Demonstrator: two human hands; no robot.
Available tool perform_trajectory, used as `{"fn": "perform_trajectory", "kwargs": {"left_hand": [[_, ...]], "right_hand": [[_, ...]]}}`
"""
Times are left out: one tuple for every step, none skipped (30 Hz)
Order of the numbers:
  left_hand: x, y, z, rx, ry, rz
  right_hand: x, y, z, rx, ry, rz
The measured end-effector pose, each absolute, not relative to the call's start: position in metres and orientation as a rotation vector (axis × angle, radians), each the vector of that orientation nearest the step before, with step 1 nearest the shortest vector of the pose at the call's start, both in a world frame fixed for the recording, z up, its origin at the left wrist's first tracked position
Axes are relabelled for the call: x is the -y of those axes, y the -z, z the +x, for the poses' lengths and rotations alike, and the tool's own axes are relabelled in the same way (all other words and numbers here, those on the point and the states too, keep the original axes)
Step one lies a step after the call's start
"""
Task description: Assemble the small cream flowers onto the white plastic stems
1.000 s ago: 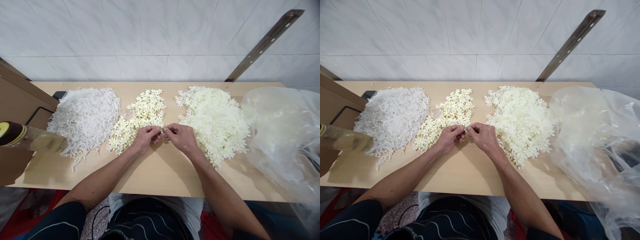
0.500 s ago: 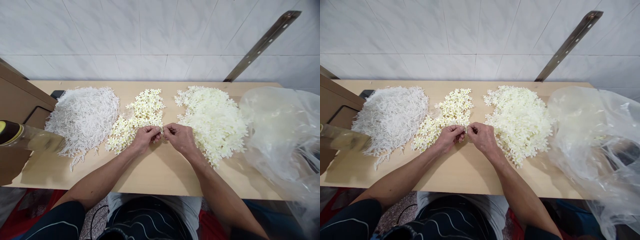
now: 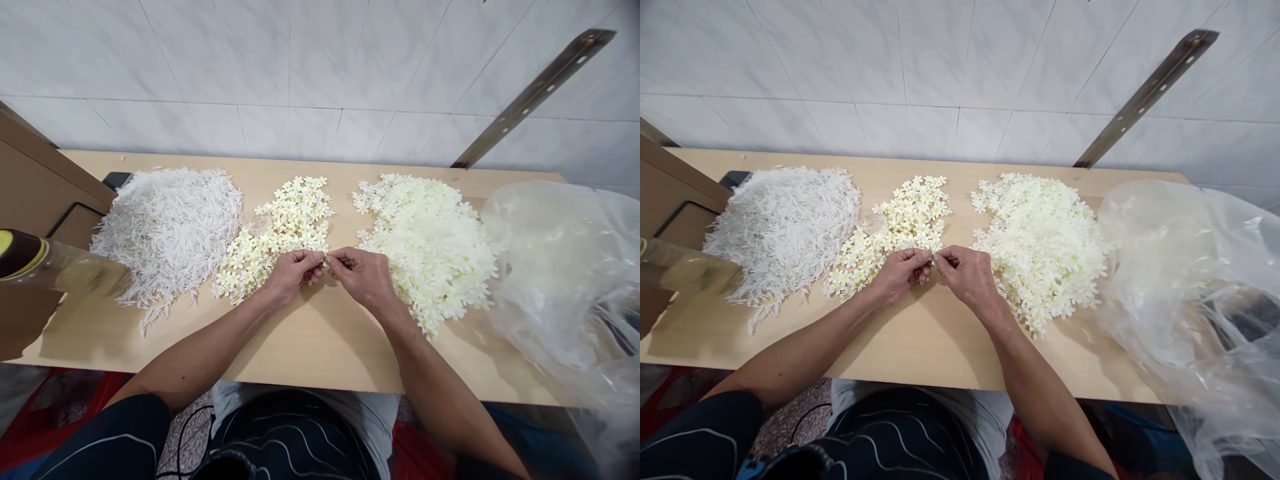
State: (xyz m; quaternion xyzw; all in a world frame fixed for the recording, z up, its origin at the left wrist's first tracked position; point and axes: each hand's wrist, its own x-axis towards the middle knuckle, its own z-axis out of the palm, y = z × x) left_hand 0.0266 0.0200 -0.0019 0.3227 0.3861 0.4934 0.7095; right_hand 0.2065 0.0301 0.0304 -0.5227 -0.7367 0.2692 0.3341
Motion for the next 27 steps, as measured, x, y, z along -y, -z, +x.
{"fn": "perform_trajectory", "kwargs": {"left_hand": [[-0.020,0.001,0.027,-0.857,-1.096,0.718],[-0.020,0.001,0.027,-0.858,-1.098,0.718],[-0.020,0.000,0.027,-0.861,-1.102,0.717],[-0.019,0.000,0.027,-0.863,-1.104,0.714],[-0.019,-0.001,0.028,-0.865,-1.107,0.711],[-0.019,-0.002,0.028,-0.867,-1.111,0.706],[-0.019,-0.002,0.028,-0.869,-1.114,0.700],[-0.019,-0.003,0.028,-0.870,-1.116,0.694],[-0.019,-0.003,0.029,-0.871,-1.117,0.690],[-0.019,-0.004,0.029,-0.871,-1.118,0.687],[-0.019,-0.004,0.029,-0.871,-1.119,0.685],[-0.019,-0.004,0.029,-0.872,-1.120,0.685],[-0.019,-0.004,0.029,-0.870,-1.120,0.686],[-0.019,-0.003,0.029,-0.869,-1.120,0.689],[-0.019,-0.003,0.029,-0.867,-1.120,0.692],[-0.019,-0.003,0.029,-0.865,-1.119,0.695],[-0.019,-0.002,0.029,-0.864,-1.120,0.702],[-0.018,-0.001,0.030,-0.866,-1.124,0.713],[-0.018,0.000,0.030,-0.872,-1.128,0.728],[-0.018,0.001,0.030,-0.880,-1.134,0.746],[-0.018,0.002,0.030,-0.890,-1.139,0.764],[-0.018,0.003,0.030,-0.898,-1.145,0.779],[-0.017,0.003,0.030,-0.903,-1.149,0.789],[-0.017,0.004,0.030,-0.906,-1.153,0.796],[-0.017,0.004,0.030,-0.911,-1.156,0.805],[-0.017,0.003,0.030,-0.918,-1.159,0.817],[-0.016,0.003,0.030,-0.930,-1.161,0.833]], "right_hand": [[-0.029,-0.031,0.206,1.932,-0.673,-1.372],[-0.029,-0.031,0.205,1.937,-0.651,-1.377],[-0.028,-0.031,0.204,1.936,-0.637,-1.377],[-0.027,-0.031,0.204,1.933,-0.629,-1.375],[-0.027,-0.031,0.204,1.934,-0.627,-1.370],[-0.026,-0.031,0.203,1.937,-0.623,-1.364],[-0.026,-0.031,0.203,1.942,-0.616,-1.361],[-0.025,-0.032,0.203,1.948,-0.604,-1.364],[-0.025,-0.032,0.203,1.957,-0.591,-1.368],[-0.025,-0.032,0.203,1.967,-0.578,-1.372],[-0.025,-0.033,0.202,1.975,-0.564,-1.374],[-0.025,-0.034,0.202,1.983,-0.551,-1.375],[-0.024,-0.035,0.202,1.990,-0.541,-1.374],[-0.024,-0.036,0.201,1.993,-0.531,-1.374],[-0.024,-0.036,0.201,1.994,-0.520,-1.377],[-0.024,-0.037,0.201,1.993,-0.509,-1.383],[-0.023,-0.037,0.200,1.989,-0.497,-1.391],[-0.023,-0.037,0.200,1.981,-0.491,-1.399],[-0.024,-0.037,0.200,1.969,-0.494,-1.407],[-0.024,-0.035,0.200,1.949,-0.509,-1.414],[-0.025,-0.034,0.201,1.923,-0.541,-1.418],[-0.026,-0.032,0.201,1.890,-0.589,-1.418],[-0.028,-0.029,0.201,1.854,-0.650,-1.413],[-0.029,-0.027,0.202,1.815,-0.717,-1.406],[-0.030,-0.026,0.202,1.776,-0.787,-1.398],[-0.031,-0.025,0.202,1.740,-0.854,-1.392],[-0.032,-0.024,0.202,1.708,-0.912,-1.391]]}}
